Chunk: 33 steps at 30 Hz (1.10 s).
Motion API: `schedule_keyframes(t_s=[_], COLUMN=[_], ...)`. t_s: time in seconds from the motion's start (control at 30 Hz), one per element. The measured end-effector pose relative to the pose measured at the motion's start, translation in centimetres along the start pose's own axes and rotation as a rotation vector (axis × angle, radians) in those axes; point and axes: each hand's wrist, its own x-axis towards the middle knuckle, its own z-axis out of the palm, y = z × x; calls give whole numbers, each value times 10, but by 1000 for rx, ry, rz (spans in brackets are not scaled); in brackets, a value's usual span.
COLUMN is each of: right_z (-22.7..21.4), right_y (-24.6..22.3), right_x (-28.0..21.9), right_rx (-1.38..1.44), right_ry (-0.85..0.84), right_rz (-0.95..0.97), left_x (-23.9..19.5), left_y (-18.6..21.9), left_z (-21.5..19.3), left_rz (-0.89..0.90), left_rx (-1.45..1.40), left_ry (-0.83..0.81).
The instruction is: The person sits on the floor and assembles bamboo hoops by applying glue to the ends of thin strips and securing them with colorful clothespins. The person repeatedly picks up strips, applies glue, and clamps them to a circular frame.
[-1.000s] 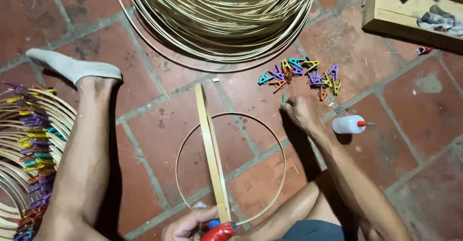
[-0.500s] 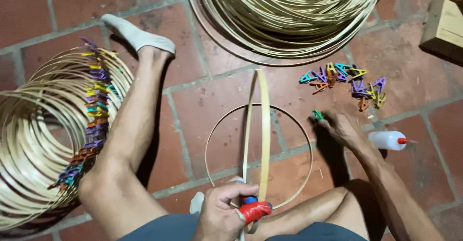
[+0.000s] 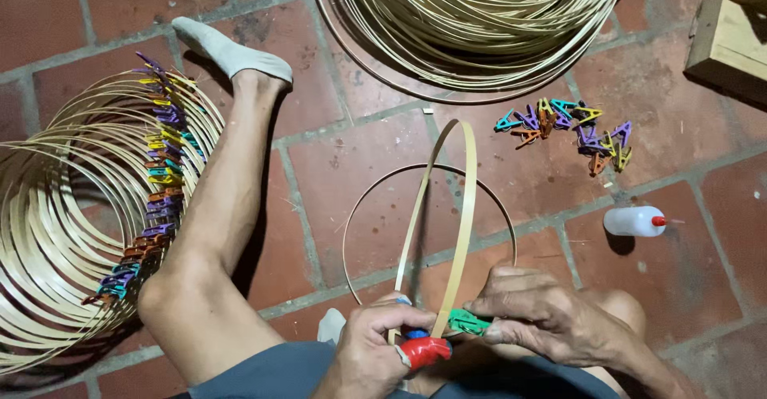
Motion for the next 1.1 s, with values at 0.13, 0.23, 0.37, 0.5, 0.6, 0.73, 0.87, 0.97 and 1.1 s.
schedule_keyframes(t_s=[0.13, 0.23, 0.37, 0.5, 0.6, 0.73, 0.87, 0.97, 1.1], right_z=[2, 2, 1, -3, -18, -69, -113, -116, -98], right_y=[-4, -4, 2, 39, 114, 246, 326, 349, 337], right_x=[3, 2, -8, -26, -22, 7, 49, 67, 66], right_rx=[-30, -29, -8, -45, -118, -523, -813, -1038, -806], right_ry=[7, -11, -40, 2, 297, 646, 719, 495, 373], right_rz=[-7, 38, 64, 70, 505, 504, 847, 900, 898], left_x=[2, 0, -1, 2, 5, 6, 12, 39, 32], left_y=[-2, -6, -10, -22, -40, -67, -66, -49, -28], left_z=[-2, 0, 0, -7, -24, -59, -60, -48, -38], left_rz=[106, -4, -57, 73, 95, 293, 449, 53, -127], left_rx=[94, 58, 45, 95, 16, 33, 205, 198, 127], left_ry=[-17, 19, 18, -16, -50, -199, -187, -280, -247])
